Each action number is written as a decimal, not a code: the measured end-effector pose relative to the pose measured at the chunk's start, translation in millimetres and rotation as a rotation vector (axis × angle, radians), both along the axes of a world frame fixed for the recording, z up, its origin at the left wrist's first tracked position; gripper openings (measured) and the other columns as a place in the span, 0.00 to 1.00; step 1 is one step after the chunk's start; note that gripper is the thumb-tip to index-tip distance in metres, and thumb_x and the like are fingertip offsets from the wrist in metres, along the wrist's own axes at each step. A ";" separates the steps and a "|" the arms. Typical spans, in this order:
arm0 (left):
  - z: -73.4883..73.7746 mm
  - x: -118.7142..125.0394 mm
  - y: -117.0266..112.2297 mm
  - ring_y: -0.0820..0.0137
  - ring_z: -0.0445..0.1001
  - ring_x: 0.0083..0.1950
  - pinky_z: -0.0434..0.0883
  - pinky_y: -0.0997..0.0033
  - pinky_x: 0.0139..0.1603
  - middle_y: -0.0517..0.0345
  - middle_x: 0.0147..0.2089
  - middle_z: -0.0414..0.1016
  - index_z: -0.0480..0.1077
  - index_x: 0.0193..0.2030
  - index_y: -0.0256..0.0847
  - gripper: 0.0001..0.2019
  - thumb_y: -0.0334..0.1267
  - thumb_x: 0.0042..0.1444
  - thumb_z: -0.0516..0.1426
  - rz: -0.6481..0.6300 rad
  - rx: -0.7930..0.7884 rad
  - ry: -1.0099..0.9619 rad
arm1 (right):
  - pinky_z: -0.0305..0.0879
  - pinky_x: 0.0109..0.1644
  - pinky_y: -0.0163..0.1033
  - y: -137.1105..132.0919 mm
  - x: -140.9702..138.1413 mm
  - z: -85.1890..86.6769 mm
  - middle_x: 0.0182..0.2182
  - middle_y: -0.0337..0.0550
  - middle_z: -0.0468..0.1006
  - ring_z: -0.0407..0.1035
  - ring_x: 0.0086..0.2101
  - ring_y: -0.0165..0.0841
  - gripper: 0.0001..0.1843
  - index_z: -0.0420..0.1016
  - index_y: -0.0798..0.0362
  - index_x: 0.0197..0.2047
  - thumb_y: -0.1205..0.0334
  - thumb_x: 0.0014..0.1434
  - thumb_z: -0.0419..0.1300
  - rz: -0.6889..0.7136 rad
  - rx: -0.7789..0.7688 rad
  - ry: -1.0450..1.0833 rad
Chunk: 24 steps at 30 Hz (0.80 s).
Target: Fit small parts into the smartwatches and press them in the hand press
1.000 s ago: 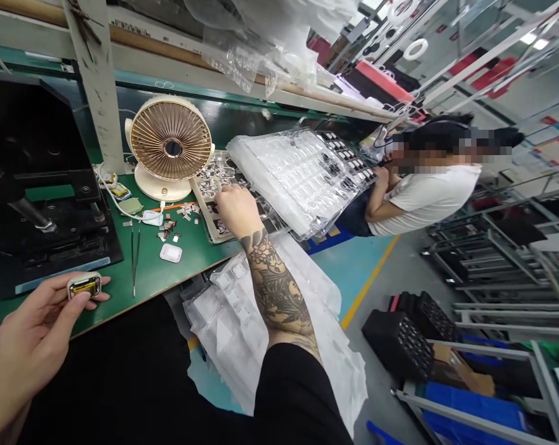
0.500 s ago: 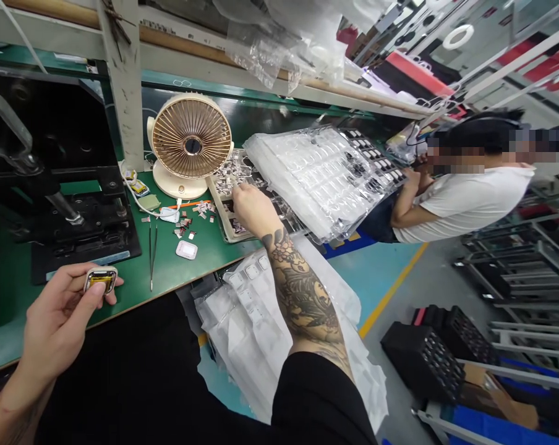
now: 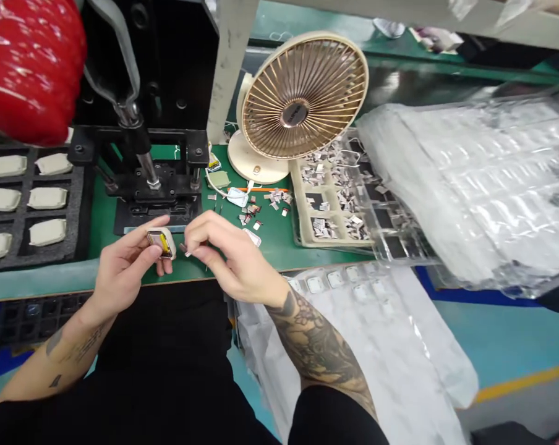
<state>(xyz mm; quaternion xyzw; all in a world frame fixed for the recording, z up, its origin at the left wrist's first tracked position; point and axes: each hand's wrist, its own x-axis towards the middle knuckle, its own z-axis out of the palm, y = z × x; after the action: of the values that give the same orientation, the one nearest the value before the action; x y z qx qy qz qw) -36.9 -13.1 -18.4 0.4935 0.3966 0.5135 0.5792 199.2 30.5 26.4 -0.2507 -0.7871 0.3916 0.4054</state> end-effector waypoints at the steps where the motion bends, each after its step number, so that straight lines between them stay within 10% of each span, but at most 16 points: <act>1: -1.5 -1.3 -0.7 0.71 0.80 0.33 0.78 0.73 0.35 0.59 0.37 0.83 0.77 0.77 0.47 0.24 0.42 0.78 0.65 0.003 0.003 0.012 | 0.73 0.50 0.44 1.7 -6.0 -2.9 0.44 0.44 0.78 0.75 0.45 0.36 0.05 0.76 0.49 0.48 0.66 0.80 0.60 0.026 -0.017 0.010; 15: -3.5 -5.8 -2.7 0.68 0.76 0.34 0.78 0.68 0.38 0.57 0.39 0.80 0.74 0.81 0.52 0.27 0.47 0.79 0.63 -0.020 -0.014 0.196 | 0.71 0.49 0.43 11.0 -3.5 -5.4 0.41 0.44 0.77 0.72 0.43 0.35 0.09 0.76 0.49 0.45 0.59 0.82 0.61 0.064 -0.106 -0.103; 24: 0.2 -7.7 -0.6 0.68 0.79 0.36 0.81 0.68 0.42 0.56 0.44 0.84 0.78 0.77 0.50 0.23 0.44 0.79 0.61 -0.030 0.028 0.196 | 0.65 0.39 0.39 5.8 -14.1 -15.0 0.32 0.37 0.77 0.69 0.33 0.30 0.17 0.77 0.49 0.37 0.51 0.73 0.74 -0.186 -0.105 -0.108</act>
<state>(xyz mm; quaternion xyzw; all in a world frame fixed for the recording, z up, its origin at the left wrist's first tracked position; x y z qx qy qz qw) -44.6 -13.7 -18.2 0.5554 0.4368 0.4596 0.5380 185.1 36.3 11.4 -0.3642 -0.7596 0.3791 0.3830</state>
